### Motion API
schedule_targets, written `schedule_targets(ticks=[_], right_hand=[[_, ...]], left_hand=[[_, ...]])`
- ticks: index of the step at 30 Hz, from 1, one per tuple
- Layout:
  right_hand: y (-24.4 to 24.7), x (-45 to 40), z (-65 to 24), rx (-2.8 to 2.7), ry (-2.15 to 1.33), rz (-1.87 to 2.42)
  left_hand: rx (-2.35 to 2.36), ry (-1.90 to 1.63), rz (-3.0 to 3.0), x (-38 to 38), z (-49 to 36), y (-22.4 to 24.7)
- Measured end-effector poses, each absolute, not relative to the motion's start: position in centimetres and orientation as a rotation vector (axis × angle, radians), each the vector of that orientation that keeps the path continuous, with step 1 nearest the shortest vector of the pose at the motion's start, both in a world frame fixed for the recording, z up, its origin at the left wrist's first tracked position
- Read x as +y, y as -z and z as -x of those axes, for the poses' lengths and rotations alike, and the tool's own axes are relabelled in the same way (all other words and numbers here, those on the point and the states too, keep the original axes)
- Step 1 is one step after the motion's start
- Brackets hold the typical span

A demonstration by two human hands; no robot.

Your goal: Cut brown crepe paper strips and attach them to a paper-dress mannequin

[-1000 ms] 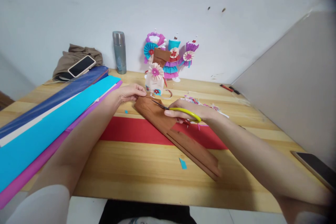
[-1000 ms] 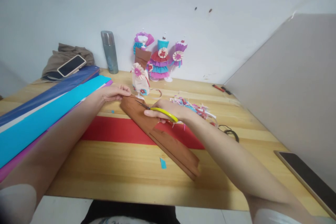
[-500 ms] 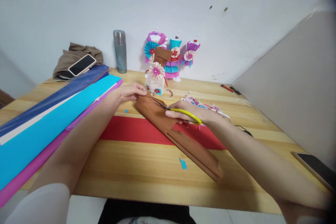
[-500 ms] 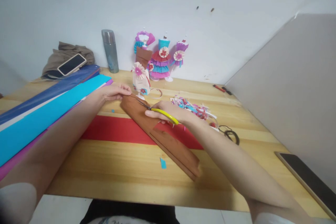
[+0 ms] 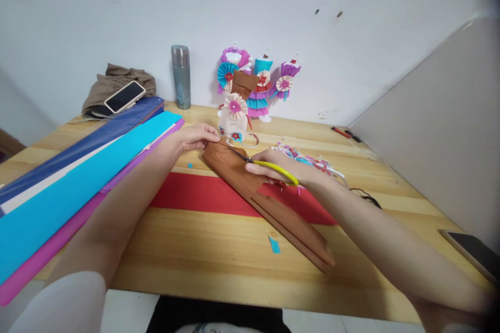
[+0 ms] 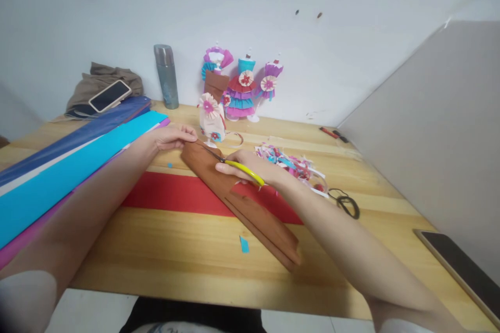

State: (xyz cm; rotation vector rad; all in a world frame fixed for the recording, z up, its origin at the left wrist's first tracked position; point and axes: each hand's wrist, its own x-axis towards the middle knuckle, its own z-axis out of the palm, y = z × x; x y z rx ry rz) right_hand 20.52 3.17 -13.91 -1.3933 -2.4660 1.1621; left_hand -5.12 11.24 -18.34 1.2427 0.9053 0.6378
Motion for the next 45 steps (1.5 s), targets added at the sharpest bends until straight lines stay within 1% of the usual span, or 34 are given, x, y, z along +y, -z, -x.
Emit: schedule_targets(ticks=[14, 29, 37, 45], right_hand=[[14.7, 3.3, -20.9, -2.380, -1.241, 1.365], [14.9, 3.1, -21.0, -2.357, -1.243, 1.334], [14.8, 3.1, -20.9, -2.405, -1.157, 1.305], [15.9, 3.8, -21.3, -2.430, -1.114, 1.285]], left_hand=[[0.879, -0.642, -1.250, 11.3, 5.2, 18.6], [0.888, -0.648, -1.261, 11.1, 5.1, 18.4], [0.884, -0.636, -1.277, 11.2, 5.1, 18.4], [0.886, -0.646, -1.283, 11.6, 5.3, 18.8]])
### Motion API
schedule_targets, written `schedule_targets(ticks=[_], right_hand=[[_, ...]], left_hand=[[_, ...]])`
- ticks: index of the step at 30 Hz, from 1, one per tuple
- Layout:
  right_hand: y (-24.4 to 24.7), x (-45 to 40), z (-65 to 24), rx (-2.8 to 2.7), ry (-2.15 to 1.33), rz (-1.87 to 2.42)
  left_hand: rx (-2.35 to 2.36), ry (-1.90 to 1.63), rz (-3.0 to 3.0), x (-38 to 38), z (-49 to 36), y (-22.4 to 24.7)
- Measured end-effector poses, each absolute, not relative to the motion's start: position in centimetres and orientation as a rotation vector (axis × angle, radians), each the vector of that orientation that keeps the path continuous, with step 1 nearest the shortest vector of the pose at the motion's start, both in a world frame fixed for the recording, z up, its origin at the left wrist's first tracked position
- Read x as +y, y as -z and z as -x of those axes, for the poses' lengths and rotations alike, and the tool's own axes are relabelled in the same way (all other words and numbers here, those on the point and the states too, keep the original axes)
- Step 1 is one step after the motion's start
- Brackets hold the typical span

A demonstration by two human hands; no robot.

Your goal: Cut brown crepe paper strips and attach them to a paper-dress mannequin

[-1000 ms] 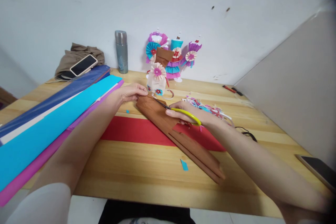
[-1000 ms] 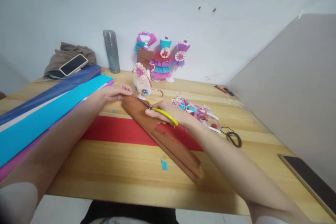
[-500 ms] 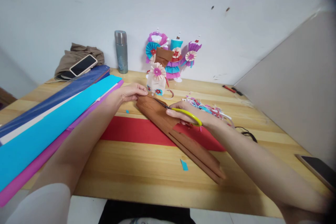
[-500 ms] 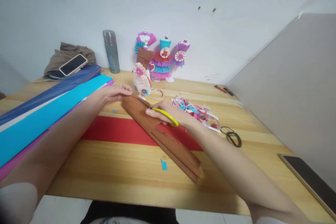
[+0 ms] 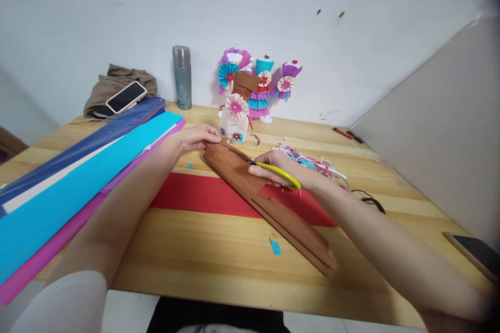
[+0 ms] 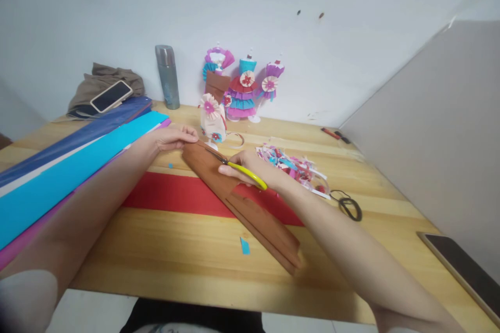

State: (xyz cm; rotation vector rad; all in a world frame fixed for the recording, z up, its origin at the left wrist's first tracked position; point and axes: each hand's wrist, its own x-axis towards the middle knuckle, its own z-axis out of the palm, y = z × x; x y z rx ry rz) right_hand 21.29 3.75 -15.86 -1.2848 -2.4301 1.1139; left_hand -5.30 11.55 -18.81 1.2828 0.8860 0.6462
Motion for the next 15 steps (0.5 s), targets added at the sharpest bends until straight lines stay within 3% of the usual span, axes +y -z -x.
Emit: schedule_targets(ticks=[15], right_hand=[[15.1, 3.5, -21.3, -2.514, -1.125, 1.228]], left_hand=[[0.879, -0.619, -1.349, 11.1, 5.6, 17.8]])
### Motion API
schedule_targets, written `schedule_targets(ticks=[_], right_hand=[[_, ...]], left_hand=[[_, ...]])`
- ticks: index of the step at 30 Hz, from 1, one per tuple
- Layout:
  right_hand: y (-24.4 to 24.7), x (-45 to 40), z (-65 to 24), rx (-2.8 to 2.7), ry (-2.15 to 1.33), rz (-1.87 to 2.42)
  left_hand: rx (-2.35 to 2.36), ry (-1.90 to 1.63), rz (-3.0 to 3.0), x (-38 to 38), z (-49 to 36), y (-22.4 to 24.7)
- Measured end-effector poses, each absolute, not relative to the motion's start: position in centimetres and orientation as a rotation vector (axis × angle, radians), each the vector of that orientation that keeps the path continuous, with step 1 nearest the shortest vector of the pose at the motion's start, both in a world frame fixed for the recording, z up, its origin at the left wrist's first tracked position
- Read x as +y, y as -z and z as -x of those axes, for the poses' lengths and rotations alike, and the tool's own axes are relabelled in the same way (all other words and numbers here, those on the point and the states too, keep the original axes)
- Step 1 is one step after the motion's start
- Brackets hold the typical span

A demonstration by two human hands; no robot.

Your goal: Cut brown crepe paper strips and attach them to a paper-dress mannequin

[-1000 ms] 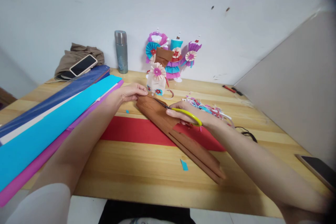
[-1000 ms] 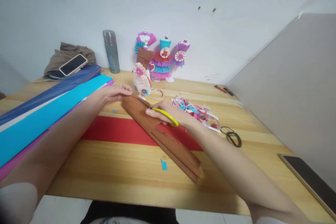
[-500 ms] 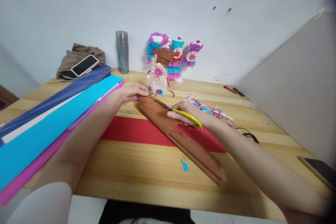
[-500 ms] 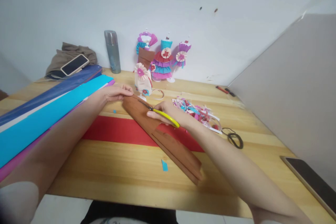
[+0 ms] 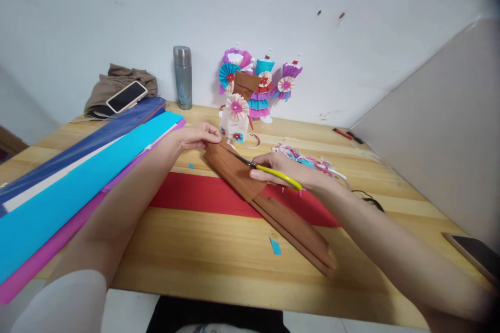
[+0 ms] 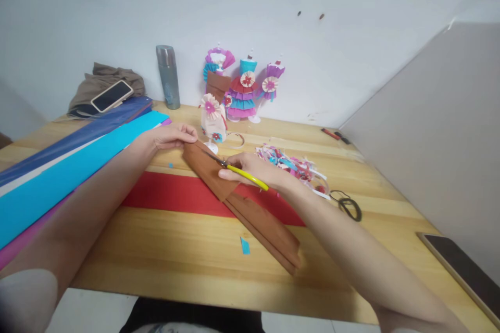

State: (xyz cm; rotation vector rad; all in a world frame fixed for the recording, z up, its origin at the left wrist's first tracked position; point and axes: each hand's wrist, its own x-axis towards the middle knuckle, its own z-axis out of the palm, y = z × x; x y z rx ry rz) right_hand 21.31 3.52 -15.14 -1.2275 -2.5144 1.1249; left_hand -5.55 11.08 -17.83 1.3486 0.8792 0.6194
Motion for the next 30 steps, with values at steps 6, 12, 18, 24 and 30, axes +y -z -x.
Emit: schedule_targets(ticks=[6, 12, 18, 24, 30], right_hand=[[15.03, 3.58, -21.18, -2.496, -1.181, 1.213], [15.16, 3.88, -20.62, -2.544, -1.108, 1.196], [15.14, 4.00, -20.62, -2.532, -1.139, 1.212], [14.76, 3.74, -20.75, -2.515, -1.177, 1.203], [15.09, 4.12, -21.08, -2.528, -1.184, 1.185]], left_hand=[[0.869, -0.587, -1.402, 10.92, 5.57, 17.46], [0.867, -0.594, -1.413, 10.65, 5.37, 17.35], [0.873, -0.603, -1.421, 10.49, 5.32, 17.25], [0.861, -0.601, -1.434, 10.73, 5.45, 17.51], [0.851, -0.614, -1.450, 11.06, 5.62, 18.02]])
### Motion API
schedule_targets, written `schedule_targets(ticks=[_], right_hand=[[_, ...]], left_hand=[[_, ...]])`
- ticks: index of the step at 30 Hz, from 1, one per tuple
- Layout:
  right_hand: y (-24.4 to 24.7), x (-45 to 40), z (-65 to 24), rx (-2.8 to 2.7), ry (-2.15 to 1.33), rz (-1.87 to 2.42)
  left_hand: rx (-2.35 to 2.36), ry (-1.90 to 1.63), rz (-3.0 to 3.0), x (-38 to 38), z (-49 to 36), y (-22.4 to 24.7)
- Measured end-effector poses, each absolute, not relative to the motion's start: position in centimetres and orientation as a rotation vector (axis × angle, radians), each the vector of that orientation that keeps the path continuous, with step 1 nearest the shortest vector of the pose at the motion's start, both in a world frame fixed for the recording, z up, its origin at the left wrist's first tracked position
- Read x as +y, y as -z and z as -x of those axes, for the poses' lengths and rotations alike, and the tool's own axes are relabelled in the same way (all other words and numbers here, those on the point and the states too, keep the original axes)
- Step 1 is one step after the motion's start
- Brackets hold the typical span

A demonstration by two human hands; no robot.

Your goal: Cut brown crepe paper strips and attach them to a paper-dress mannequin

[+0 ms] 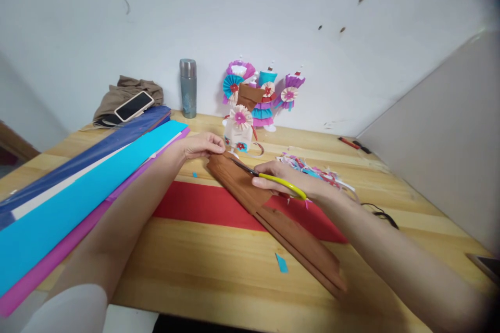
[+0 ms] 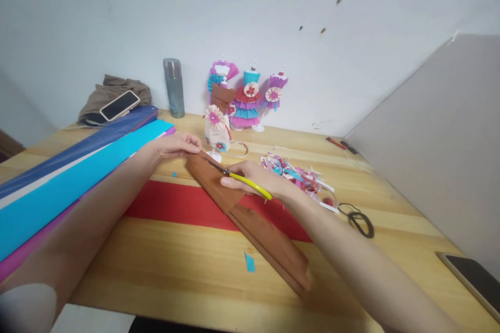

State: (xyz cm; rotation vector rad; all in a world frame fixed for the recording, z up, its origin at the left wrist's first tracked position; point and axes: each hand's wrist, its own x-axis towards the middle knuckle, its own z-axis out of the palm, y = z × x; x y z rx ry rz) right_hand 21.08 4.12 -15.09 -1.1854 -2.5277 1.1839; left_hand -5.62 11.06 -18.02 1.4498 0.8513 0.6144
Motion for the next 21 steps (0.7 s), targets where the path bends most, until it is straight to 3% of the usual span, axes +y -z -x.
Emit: schedule_targets(ticks=[21], right_hand=[[15.37, 4.18, -20.53, -2.451, -1.189, 1.169]], left_hand=[[0.881, -0.613, -1.406, 11.00, 5.41, 17.85]])
